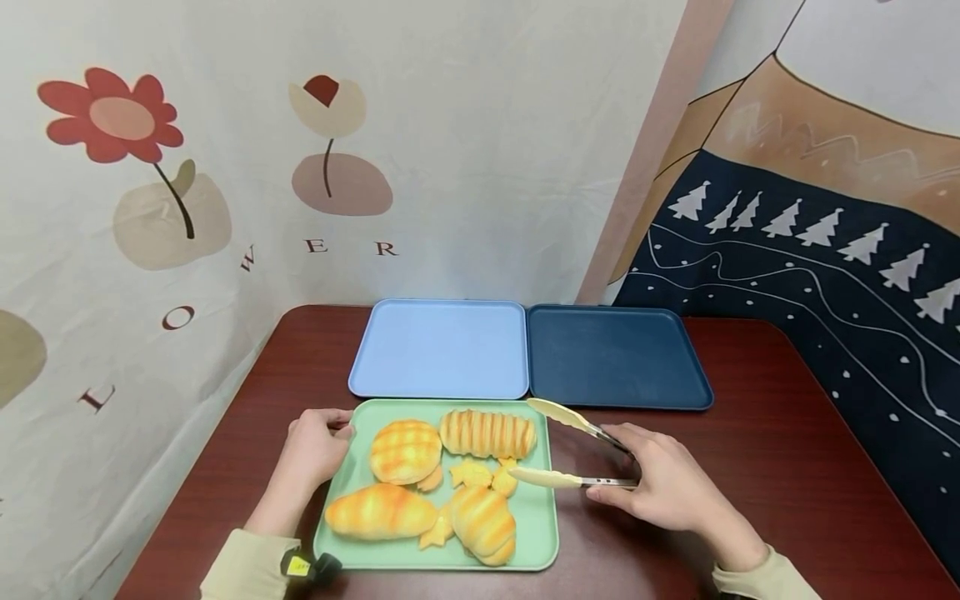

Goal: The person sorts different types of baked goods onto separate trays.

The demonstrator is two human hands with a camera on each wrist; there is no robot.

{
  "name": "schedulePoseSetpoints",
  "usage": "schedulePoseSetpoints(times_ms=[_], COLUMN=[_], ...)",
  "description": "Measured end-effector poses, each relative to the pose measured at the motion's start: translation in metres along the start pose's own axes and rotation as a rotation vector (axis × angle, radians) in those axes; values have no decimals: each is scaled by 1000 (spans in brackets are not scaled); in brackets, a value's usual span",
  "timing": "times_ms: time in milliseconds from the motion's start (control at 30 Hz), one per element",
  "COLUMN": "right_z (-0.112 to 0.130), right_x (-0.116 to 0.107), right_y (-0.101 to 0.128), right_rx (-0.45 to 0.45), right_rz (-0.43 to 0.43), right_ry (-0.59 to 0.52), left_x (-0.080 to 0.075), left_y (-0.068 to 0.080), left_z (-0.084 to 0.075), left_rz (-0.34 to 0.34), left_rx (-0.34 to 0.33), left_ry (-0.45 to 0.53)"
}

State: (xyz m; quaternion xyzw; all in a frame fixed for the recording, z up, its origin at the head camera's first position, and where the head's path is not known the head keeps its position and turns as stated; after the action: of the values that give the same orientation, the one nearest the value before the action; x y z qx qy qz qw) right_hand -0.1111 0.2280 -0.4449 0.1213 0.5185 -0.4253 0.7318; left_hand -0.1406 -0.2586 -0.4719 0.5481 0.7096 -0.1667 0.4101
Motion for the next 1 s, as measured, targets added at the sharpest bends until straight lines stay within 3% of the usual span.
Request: schedulePoseSetpoints(times_ms=[500,1000], right_z=[0,-3], right_x=[10,16], right_y=[-10,-15], right_rx=[-80,-108], right_rz=[9,18], right_ry=[116,138], left_x=[1,1], left_y=[2,2], left_z=[0,0], left_rz=[-21,-30], left_rx=[-2,4], left_ry=[6,5])
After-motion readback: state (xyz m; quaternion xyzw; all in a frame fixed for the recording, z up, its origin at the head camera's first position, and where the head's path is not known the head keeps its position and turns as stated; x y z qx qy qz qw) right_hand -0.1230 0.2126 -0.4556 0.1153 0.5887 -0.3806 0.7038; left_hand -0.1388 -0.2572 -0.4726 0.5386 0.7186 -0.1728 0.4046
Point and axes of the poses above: each hand's wrist, its own y-axis away from the middle knuckle, its own x-axis out of the palm, z = x × y, the point moved 1 cm from there along -y, towards the middle knuckle, and after that the axes turned 15 degrees about -x, right-handed, at the moved point
